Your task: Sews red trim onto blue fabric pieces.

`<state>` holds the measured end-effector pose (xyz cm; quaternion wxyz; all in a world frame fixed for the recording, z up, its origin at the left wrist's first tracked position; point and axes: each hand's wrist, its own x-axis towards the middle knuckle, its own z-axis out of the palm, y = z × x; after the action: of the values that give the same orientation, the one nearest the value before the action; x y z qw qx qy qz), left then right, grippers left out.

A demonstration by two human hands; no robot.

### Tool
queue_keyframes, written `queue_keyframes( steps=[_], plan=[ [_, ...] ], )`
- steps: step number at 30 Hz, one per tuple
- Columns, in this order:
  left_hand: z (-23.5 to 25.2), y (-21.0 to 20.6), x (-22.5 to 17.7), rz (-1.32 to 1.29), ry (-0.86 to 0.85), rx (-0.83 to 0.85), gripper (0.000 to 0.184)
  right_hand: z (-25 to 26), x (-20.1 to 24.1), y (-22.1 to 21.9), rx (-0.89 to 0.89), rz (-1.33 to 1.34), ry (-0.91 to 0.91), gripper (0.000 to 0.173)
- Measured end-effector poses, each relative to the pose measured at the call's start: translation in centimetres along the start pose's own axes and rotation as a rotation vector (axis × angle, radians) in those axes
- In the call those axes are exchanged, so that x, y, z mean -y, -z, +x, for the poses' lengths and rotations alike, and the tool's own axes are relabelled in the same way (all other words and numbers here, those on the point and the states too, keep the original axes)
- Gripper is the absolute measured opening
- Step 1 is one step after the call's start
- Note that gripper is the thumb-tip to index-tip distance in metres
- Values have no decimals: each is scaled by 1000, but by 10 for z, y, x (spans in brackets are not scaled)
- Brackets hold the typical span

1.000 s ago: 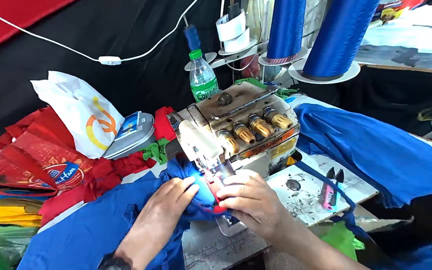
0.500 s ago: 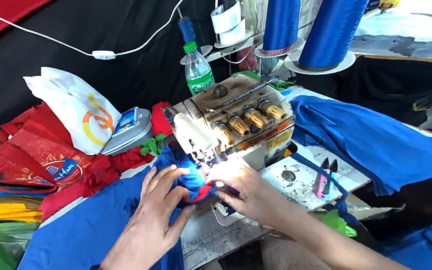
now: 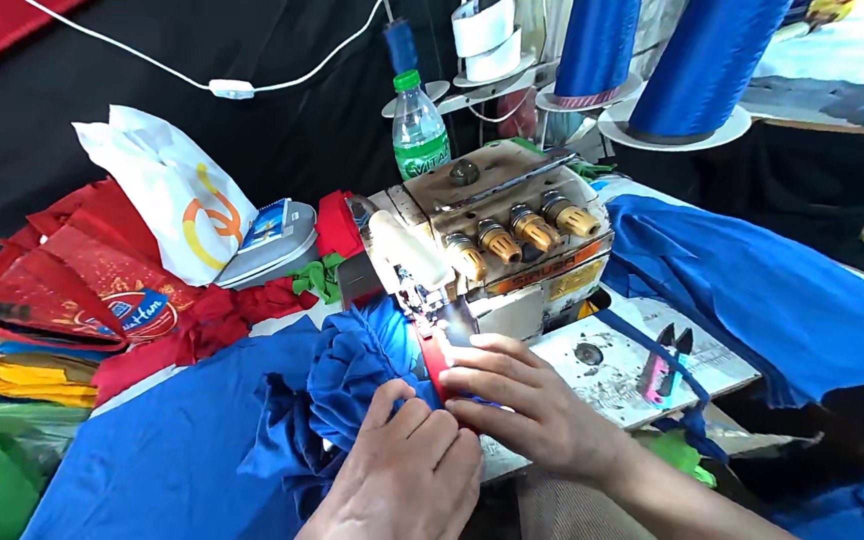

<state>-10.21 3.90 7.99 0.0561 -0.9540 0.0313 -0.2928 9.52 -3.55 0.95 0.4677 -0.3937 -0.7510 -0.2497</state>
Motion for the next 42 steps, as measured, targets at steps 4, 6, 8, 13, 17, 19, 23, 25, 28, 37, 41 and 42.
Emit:
queue_keyframes(
  steps=[4,6,8,13,17,19,23,25,28,37,41,42],
  plan=[
    [-5,-11,-7,58,144,-12,25,-19,6,0,-18,-45,-41,11],
    [-13,-22,-8,136,233,-3,40,-29,6,-4,-25,-66,-80,12],
    [-20,-32,-9,177,268,-11,45,-31,7,-6,-48,-71,-108,13],
    [-21,-39,-4,96,325,-51,46,-22,3,-11,-83,-65,-164,14],
    [-19,-45,26,-1,314,-119,44,-2,-4,-12,-27,-60,-221,17],
    [-18,-43,41,-40,288,-105,46,7,-8,-14,6,-38,-234,20],
    [-19,-31,59,-169,263,-44,48,9,-10,-16,42,1,-265,22],
    [-22,-20,61,-222,295,-26,45,9,-11,-15,56,27,-266,22],
    [-20,-2,55,-149,236,12,33,12,-12,-12,89,45,-260,22],
    [-1,-5,2,-79,135,-6,22,13,-11,2,102,99,-163,18],
    [-9,-16,13,-57,336,-44,50,5,-6,-1,104,-14,-59,17],
    [-13,-24,20,-13,353,-46,59,3,-5,-2,81,-30,-56,16]
  ],
)
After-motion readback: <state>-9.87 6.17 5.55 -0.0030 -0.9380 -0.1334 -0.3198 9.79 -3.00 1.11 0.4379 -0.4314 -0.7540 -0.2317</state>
